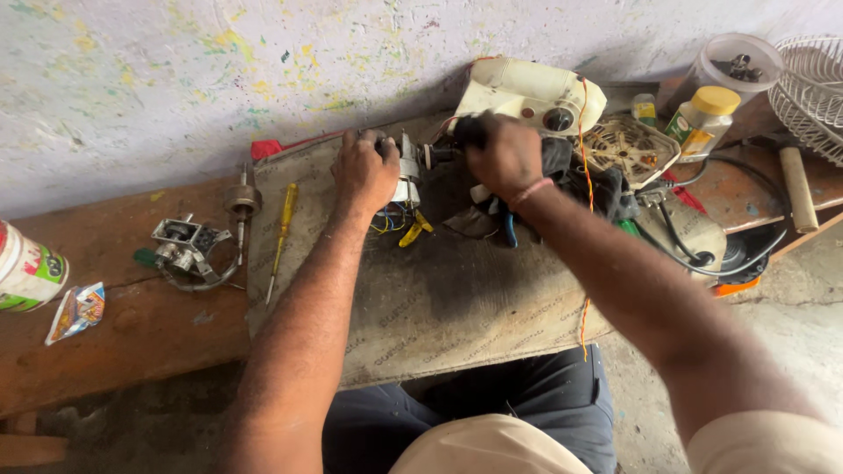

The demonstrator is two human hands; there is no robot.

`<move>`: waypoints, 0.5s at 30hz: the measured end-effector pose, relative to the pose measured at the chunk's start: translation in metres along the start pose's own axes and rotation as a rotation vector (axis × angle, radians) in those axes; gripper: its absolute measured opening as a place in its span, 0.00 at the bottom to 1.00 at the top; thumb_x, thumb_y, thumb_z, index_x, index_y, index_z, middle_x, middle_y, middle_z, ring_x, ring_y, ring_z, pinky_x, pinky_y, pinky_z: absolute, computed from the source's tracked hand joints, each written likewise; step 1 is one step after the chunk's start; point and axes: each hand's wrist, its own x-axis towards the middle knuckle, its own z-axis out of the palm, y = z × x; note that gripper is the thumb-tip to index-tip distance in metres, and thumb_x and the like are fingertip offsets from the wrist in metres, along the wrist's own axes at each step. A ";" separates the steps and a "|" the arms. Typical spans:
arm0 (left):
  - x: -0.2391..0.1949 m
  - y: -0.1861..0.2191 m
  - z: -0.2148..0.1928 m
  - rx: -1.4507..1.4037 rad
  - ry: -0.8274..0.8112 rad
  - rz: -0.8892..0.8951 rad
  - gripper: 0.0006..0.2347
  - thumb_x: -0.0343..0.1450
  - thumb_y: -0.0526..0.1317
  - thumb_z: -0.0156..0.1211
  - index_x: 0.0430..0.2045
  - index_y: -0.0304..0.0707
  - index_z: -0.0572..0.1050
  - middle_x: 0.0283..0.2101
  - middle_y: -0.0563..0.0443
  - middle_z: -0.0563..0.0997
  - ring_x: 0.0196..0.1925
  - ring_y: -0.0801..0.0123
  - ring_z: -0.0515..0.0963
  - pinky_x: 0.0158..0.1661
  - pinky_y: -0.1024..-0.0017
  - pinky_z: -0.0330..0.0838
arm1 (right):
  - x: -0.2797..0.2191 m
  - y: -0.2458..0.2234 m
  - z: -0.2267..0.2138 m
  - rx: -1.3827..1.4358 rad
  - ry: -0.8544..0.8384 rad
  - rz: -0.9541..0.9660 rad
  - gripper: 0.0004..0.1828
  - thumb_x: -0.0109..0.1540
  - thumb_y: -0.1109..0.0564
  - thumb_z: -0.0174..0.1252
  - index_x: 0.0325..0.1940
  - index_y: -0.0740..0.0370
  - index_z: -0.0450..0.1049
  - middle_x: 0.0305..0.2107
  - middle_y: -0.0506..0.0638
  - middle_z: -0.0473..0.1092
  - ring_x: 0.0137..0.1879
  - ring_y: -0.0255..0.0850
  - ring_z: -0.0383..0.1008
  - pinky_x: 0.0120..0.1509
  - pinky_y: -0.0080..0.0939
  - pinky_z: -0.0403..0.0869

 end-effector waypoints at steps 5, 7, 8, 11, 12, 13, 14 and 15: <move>0.001 -0.002 0.000 -0.001 -0.003 0.008 0.12 0.73 0.46 0.56 0.42 0.38 0.79 0.51 0.35 0.75 0.53 0.39 0.76 0.52 0.44 0.70 | -0.025 -0.016 0.011 -0.038 0.193 -0.459 0.26 0.50 0.56 0.62 0.52 0.64 0.73 0.47 0.58 0.73 0.52 0.54 0.73 0.54 0.54 0.72; 0.000 0.001 0.003 -0.017 0.004 0.021 0.12 0.73 0.45 0.56 0.42 0.38 0.79 0.51 0.35 0.75 0.53 0.39 0.77 0.51 0.45 0.70 | -0.025 -0.024 0.013 -0.179 0.095 -0.581 0.28 0.46 0.55 0.62 0.51 0.63 0.74 0.49 0.57 0.73 0.55 0.52 0.70 0.57 0.53 0.69; -0.002 0.001 0.004 -0.016 0.007 0.030 0.12 0.73 0.45 0.57 0.42 0.37 0.79 0.51 0.34 0.75 0.52 0.39 0.76 0.51 0.44 0.70 | -0.023 -0.026 0.012 -0.196 0.068 -0.590 0.27 0.47 0.54 0.62 0.49 0.63 0.75 0.48 0.58 0.73 0.56 0.53 0.68 0.58 0.53 0.68; 0.001 -0.004 0.000 0.005 -0.003 0.007 0.12 0.73 0.45 0.57 0.42 0.37 0.79 0.50 0.34 0.75 0.53 0.40 0.77 0.52 0.44 0.70 | -0.010 -0.037 0.007 -0.391 -0.027 -0.688 0.17 0.56 0.53 0.61 0.47 0.61 0.76 0.47 0.57 0.72 0.59 0.51 0.68 0.60 0.52 0.68; 0.002 -0.004 0.002 0.008 -0.024 0.001 0.12 0.74 0.45 0.57 0.42 0.38 0.79 0.50 0.35 0.75 0.53 0.40 0.77 0.53 0.44 0.70 | -0.006 -0.036 0.000 -0.491 -0.062 -0.716 0.13 0.61 0.54 0.59 0.46 0.61 0.76 0.47 0.56 0.72 0.59 0.50 0.69 0.61 0.52 0.68; 0.001 -0.004 0.003 0.011 -0.016 -0.004 0.12 0.74 0.46 0.57 0.43 0.39 0.79 0.52 0.36 0.76 0.54 0.41 0.77 0.54 0.46 0.70 | -0.001 -0.031 -0.010 -0.548 -0.244 -0.541 0.10 0.62 0.56 0.57 0.46 0.61 0.76 0.46 0.58 0.73 0.56 0.50 0.70 0.60 0.53 0.68; 0.000 -0.006 0.003 0.014 -0.009 -0.010 0.13 0.74 0.47 0.57 0.43 0.40 0.80 0.53 0.37 0.76 0.55 0.43 0.77 0.55 0.47 0.71 | 0.002 -0.024 -0.022 -0.597 -0.423 -0.360 0.08 0.64 0.58 0.55 0.45 0.61 0.77 0.45 0.60 0.73 0.53 0.50 0.71 0.59 0.55 0.68; 0.001 -0.008 0.004 0.014 0.005 -0.020 0.13 0.75 0.48 0.57 0.44 0.42 0.80 0.54 0.39 0.77 0.57 0.44 0.78 0.56 0.48 0.72 | 0.003 -0.013 -0.038 -0.507 -0.389 -0.199 0.12 0.60 0.54 0.60 0.46 0.59 0.76 0.44 0.59 0.73 0.53 0.51 0.70 0.60 0.55 0.68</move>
